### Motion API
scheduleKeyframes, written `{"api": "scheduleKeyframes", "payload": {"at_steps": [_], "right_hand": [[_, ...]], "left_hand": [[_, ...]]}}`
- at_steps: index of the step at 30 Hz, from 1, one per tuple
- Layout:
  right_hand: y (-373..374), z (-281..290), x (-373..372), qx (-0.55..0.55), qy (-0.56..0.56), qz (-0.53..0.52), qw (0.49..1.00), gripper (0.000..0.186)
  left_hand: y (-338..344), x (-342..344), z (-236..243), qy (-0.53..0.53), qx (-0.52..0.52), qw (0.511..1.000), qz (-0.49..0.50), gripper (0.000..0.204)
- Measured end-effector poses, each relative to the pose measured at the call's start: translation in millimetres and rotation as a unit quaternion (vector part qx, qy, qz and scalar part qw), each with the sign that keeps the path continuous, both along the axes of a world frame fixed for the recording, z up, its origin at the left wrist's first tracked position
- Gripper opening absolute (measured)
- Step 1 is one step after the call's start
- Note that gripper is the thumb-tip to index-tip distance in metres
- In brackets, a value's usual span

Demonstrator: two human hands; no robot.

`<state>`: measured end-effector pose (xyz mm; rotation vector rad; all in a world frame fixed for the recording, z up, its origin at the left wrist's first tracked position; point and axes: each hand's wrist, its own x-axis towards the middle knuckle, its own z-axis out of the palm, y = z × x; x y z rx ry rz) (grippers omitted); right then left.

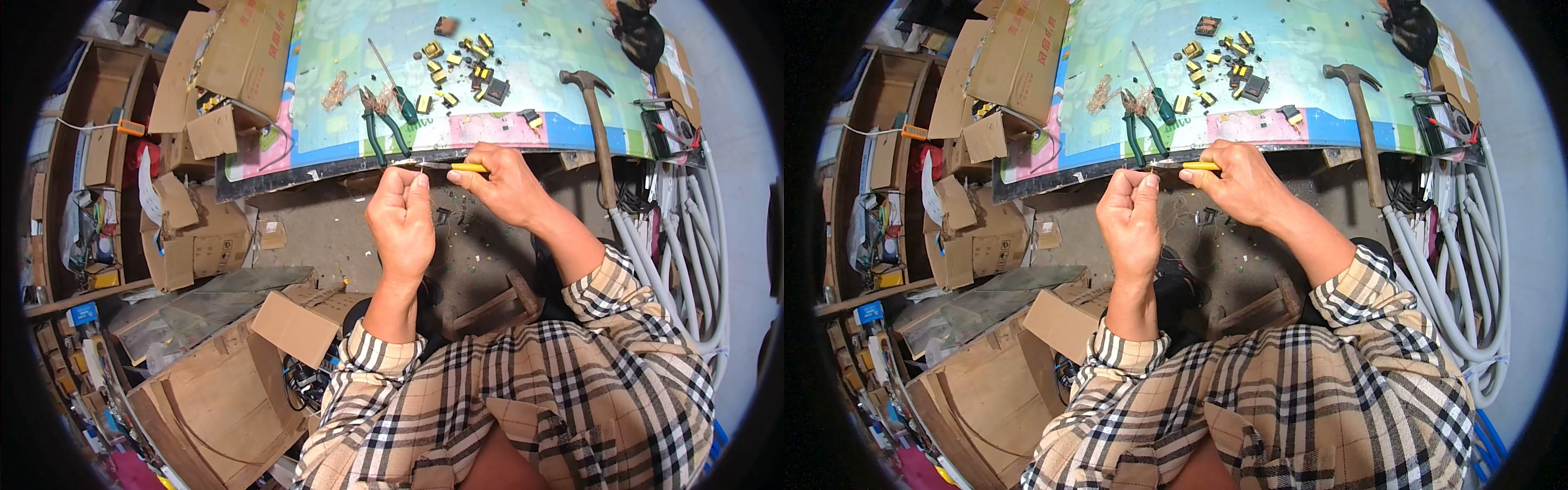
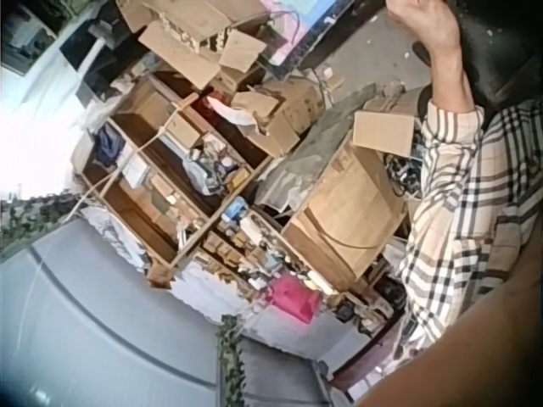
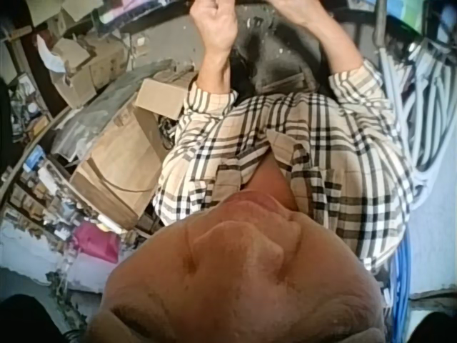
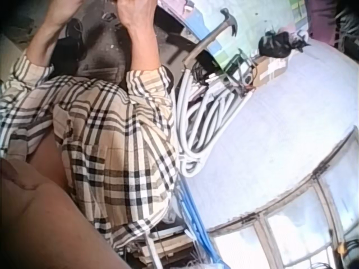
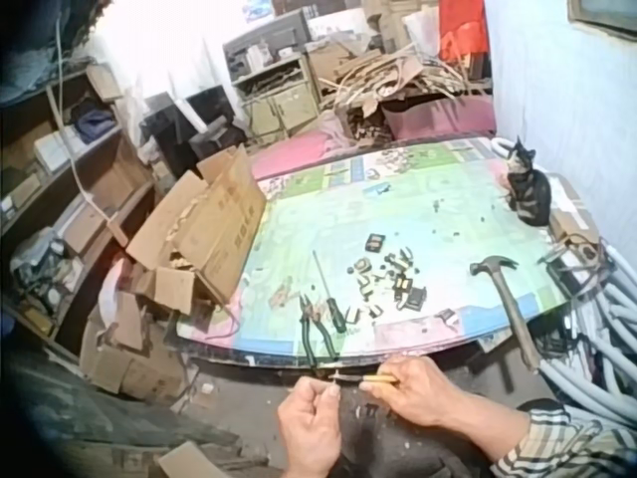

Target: The person sits at a cluttered workbench and repeatedly handles small electronic components, using pliers to strip wires and a hammer to strike a component on the floor. The person picks up and sets down multiple small parts while manipulating wires.

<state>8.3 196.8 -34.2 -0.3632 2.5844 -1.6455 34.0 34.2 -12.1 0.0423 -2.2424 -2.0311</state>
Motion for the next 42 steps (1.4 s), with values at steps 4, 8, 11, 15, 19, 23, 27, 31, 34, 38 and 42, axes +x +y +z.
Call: {"api": "scheduleKeyframes", "payload": {"at_steps": [4, 8, 11, 15, 19, 23, 27, 31, 34, 38, 42], "right_hand": [[1, -1, 0, 0.007, 0.001, -0.008, 1.0, 0.033], [3, 4, -1, 0.025, -0.012, 0.002, 1.0, 0.033], [3, 6, -1, 0.021, -0.029, 0.006, 0.999, 0.033], [5, 1, -2, 0.009, -0.032, 0.0, 0.999, 0.033], [3, 1, -1, -0.012, 0.003, 0.003, 1.0, 0.032], [-1, -10, 1, -0.057, 0.085, 0.025, 0.994, 0.029], [1, -9, 2, -0.067, -0.017, 0.088, 0.994, 0.021], [2, -5, 2, -0.196, -0.22, 0.127, 0.947, 0.025], [2, -5, 2, -0.274, -0.299, 0.148, 0.902, 0.032], [3, -5, 3, -0.272, -0.282, 0.151, 0.908, 0.035], [1, -9, 4, -0.165, -0.189, 0.129, 0.959, 0.028]], "left_hand": [[2, 1, 3, -0.008, 0.006, 1.0, -0.004, 0.012], [0, 2, 3, -0.015, 0.027, 0.999, -0.01, 0.012], [0, 3, 5, -0.024, 0.043, 0.999, -0.005, 0.012], [3, 4, 7, -0.019, 0.023, 1.0, -0.002, 0.012], [-2, 4, 2, -0.027, 0.052, 0.998, 0.001, 0.01], [-9, 1, 7, -0.132, 0.182, 0.974, -0.019, 0.012], [-9, -1, 4, -0.137, 0.185, 0.973, -0.016, 0.015], [-9, -1, 4, -0.118, 0.153, 0.981, -0.011, 0.014], [-5, 0, 6, -0.093, 0.124, 0.988, 0.001, 0.014], [-6, 0, 5, -0.088, 0.107, 0.99, 0.005, 0.013], [-8, 0, 4, -0.09, 0.106, 0.99, 0.007, 0.013]]}}
